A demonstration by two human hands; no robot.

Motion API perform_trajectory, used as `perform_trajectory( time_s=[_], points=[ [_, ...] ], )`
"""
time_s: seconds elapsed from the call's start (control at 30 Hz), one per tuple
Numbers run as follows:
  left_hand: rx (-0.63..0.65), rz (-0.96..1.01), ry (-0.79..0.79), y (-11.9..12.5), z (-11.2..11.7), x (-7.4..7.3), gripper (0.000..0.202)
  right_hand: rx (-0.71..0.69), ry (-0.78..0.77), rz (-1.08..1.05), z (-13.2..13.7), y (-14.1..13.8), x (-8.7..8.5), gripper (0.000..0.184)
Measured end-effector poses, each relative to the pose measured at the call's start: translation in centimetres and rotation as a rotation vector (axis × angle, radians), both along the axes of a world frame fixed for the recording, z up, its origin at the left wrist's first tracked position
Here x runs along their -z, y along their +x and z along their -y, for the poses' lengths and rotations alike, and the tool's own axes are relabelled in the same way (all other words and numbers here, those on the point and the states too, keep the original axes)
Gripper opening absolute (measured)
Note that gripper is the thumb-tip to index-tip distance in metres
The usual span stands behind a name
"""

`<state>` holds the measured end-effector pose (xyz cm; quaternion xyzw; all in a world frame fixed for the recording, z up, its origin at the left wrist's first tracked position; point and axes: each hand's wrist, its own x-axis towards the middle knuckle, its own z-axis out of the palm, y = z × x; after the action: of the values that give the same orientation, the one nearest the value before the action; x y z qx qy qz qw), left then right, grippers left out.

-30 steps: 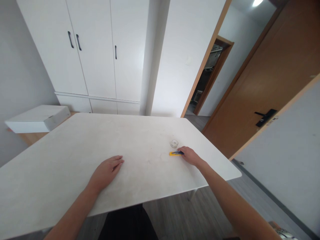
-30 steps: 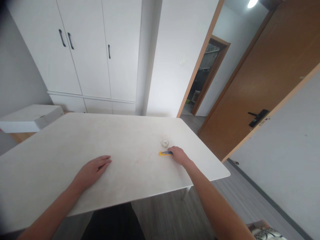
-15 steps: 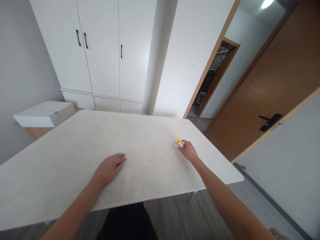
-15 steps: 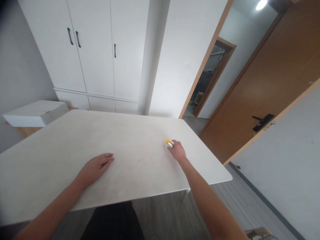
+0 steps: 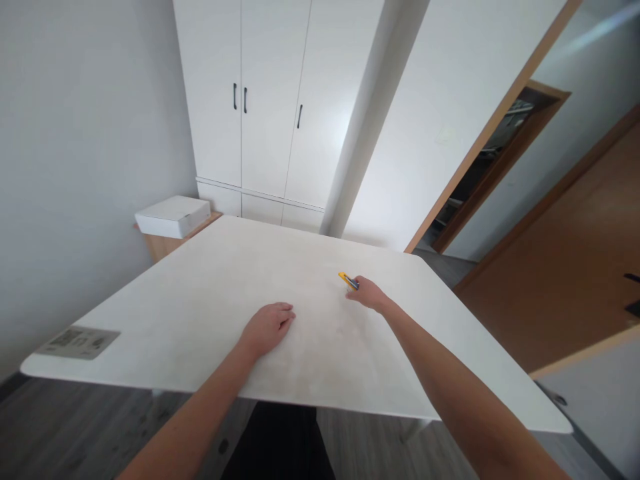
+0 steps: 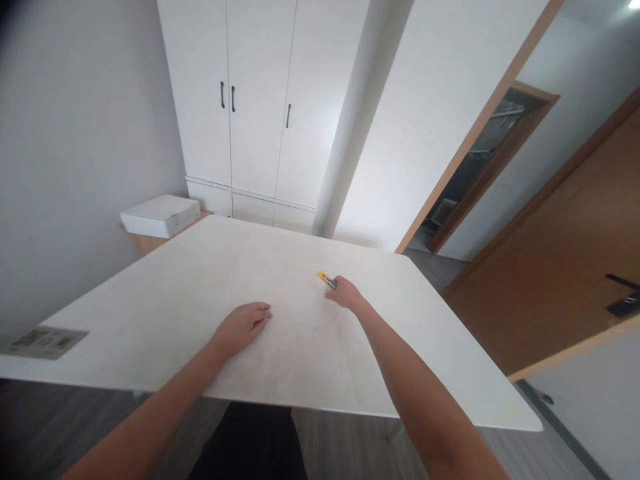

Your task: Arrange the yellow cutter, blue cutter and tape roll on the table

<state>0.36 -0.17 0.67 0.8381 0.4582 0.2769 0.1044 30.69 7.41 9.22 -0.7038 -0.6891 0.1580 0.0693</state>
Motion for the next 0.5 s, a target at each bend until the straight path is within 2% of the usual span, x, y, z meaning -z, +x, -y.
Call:
perform_trajectory(
  time_s=[0.13, 0.2, 0.27, 0.37, 0.5],
  points=[
    [0.012, 0.009, 0.024, 0.1, 0.3, -0.4, 0.032, -0.277, 0.024, -0.157, 0.0, -12.3, -1.2, 0.034],
    [0.015, 0.007, 0.037, 0.2, 0.4, -0.4, 0.031, -0.405, 0.026, -0.154, 0.4, -18.1, -1.1, 0.037],
    [-0.023, -0.03, 0.035, 0.3, 0.6, -0.1, 0.031, -0.527, 0.008, -0.125, 0.8, -22.6, -0.6, 0.039],
    [-0.137, -0.104, 0.013, 0.5, 0.6, 0.7, 0.03, -0.672, -0.041, -0.05, 1.0, -26.4, 0.6, 0.042],
    [-0.19, -0.089, 0.02, 0.8, 0.4, 1.3, 0.033, -0.776, -0.118, 0.034, 0.7, -27.0, 1.1, 0.041]
  ],
)
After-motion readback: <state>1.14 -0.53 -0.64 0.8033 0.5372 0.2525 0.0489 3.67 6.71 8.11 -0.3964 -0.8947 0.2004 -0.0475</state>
